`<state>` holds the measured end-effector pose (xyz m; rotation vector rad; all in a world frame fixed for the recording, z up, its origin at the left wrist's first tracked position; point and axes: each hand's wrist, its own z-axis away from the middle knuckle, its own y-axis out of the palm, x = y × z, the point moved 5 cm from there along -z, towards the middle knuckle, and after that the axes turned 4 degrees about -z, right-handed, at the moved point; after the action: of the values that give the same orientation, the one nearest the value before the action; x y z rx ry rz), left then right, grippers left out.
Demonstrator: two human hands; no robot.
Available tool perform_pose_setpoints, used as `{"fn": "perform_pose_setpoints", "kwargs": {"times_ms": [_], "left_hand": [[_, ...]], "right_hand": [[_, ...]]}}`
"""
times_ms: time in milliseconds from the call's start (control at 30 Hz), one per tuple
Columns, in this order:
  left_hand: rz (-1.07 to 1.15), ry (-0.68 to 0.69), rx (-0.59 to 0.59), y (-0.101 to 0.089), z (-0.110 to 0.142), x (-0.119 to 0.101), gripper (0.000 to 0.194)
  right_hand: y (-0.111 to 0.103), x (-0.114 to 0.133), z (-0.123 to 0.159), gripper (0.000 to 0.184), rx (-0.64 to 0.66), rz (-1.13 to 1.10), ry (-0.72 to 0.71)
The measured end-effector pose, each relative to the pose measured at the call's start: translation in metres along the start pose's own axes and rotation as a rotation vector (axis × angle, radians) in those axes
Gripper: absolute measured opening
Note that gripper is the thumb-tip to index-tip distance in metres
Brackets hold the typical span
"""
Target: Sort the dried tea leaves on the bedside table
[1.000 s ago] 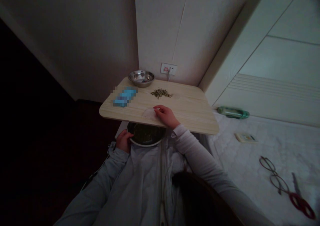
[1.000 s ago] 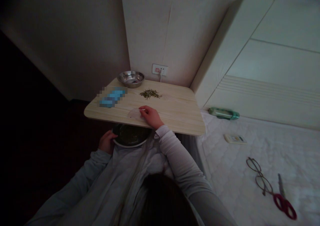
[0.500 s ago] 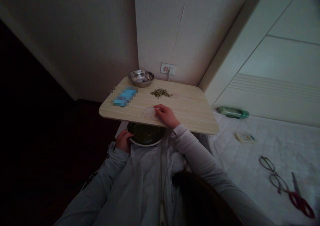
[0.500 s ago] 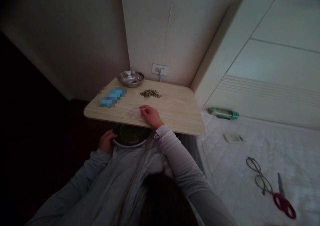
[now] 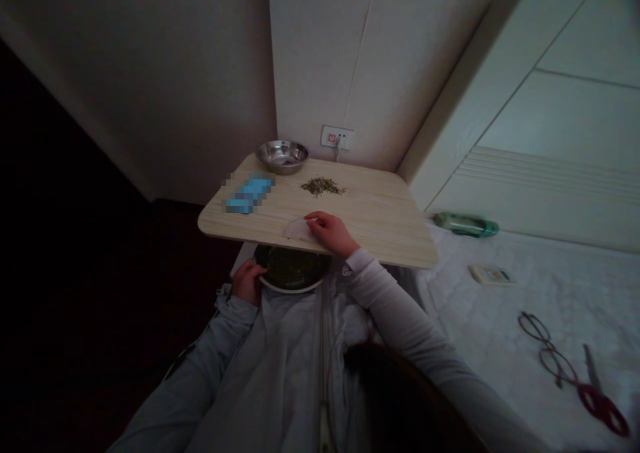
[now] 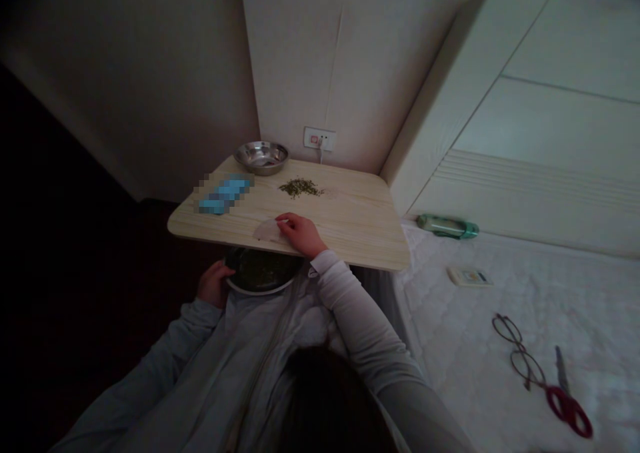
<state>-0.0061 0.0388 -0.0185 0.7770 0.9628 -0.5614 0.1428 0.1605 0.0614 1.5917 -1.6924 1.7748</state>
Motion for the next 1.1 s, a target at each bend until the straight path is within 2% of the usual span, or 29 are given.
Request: {"fn": "perform_pose_setpoints", "kwargs": {"times_ms": [467, 767, 933, 1100], "left_hand": [[-0.004, 0.015, 0.01, -0.0031, -0.0045, 0.0042, 0.01], [-0.011, 0.009, -0.007, -0.0027, -0.0034, 0.0029, 0.011], [-0.01, 0.012, -0.013, -0.0026, -0.0031, 0.0023, 0.01], [-0.006, 0.021, -0.003, -0.0026, -0.0035, 0.0028, 0.01]], "right_hand": [[0.0022, 0.0006, 0.0022, 0.03, 0.051, -0.034, -0.003], [0.0063, 0.0036, 0.0062, 0.03, 0.131, -0.01, 0.013], [0.0042, 0.0038, 0.0051, 0.031, 0.062, 0.107, -0.002], [0.003, 0.0017, 0.0004, 0.035, -0.053, 0.324, 0.019]]}}
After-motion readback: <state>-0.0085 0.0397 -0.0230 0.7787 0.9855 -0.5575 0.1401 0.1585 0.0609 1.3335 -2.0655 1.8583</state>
